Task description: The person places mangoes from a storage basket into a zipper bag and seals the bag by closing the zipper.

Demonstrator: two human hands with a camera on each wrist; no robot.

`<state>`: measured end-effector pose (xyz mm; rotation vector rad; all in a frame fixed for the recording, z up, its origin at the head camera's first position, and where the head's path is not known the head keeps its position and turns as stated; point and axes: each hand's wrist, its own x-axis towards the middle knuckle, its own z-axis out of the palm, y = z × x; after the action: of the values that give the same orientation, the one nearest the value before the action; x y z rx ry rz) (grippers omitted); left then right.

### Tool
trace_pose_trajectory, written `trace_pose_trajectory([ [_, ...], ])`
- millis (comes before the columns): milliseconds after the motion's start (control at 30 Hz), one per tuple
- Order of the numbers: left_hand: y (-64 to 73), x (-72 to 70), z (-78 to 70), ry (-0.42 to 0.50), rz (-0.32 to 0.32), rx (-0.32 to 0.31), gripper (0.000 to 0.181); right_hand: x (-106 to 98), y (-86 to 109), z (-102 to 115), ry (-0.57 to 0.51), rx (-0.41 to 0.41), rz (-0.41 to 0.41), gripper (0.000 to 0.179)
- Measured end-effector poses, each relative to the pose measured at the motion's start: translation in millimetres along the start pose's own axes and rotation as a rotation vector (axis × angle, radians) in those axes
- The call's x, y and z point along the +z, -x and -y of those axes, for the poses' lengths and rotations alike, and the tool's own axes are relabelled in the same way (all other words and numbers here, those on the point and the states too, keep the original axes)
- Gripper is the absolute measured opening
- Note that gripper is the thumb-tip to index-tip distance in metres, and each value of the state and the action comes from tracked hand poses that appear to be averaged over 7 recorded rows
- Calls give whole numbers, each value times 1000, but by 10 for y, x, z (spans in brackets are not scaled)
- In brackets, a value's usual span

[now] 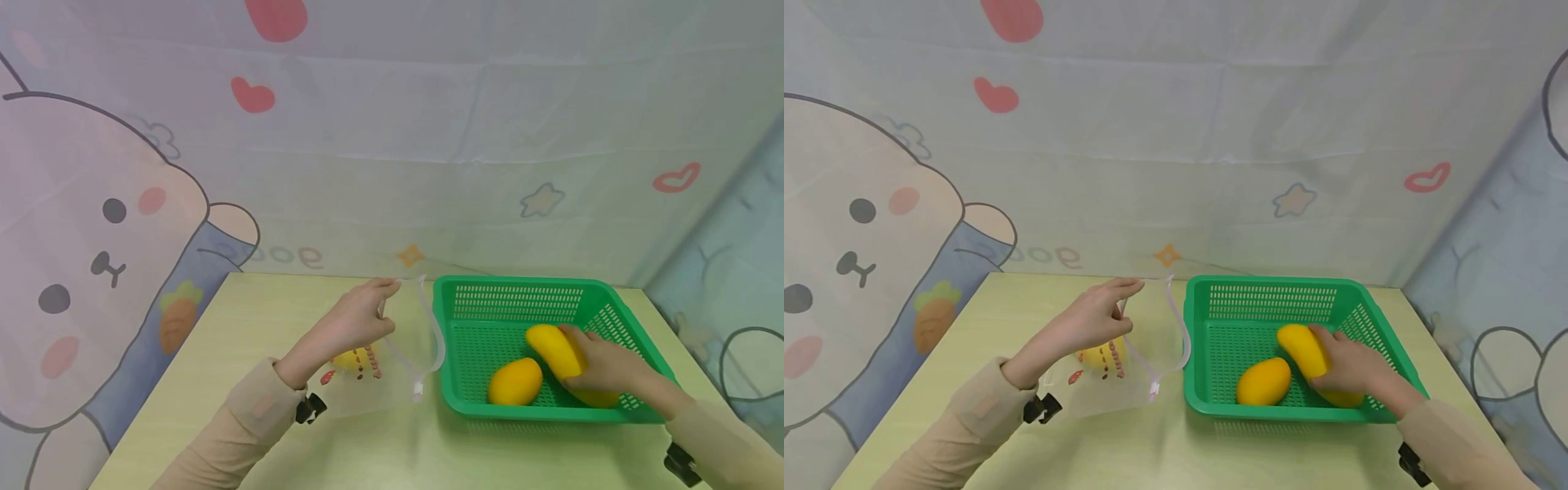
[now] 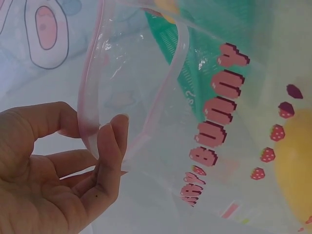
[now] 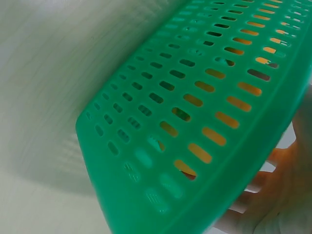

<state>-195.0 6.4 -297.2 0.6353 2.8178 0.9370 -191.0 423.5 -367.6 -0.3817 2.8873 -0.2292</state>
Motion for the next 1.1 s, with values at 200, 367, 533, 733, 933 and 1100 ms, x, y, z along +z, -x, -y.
trace_pose_trajectory([
  [200,1,-3,7,15,2,1,64,-18,32,37,-23,-14,-60,93],
  [367,7,1,3,28,3,4,66,-28,66,81,-41,-17,-128,93],
  [533,16,8,10,30,0,10,65,-64,90,159,-50,-13,-170,94],
  [733,20,13,8,38,-3,6,65,-127,142,293,-50,-4,-213,93],
  [933,16,23,12,44,-6,3,64,-151,187,399,-61,11,-212,93],
  [1100,23,20,23,53,-1,1,64,-147,207,463,-65,-1,-212,93],
])
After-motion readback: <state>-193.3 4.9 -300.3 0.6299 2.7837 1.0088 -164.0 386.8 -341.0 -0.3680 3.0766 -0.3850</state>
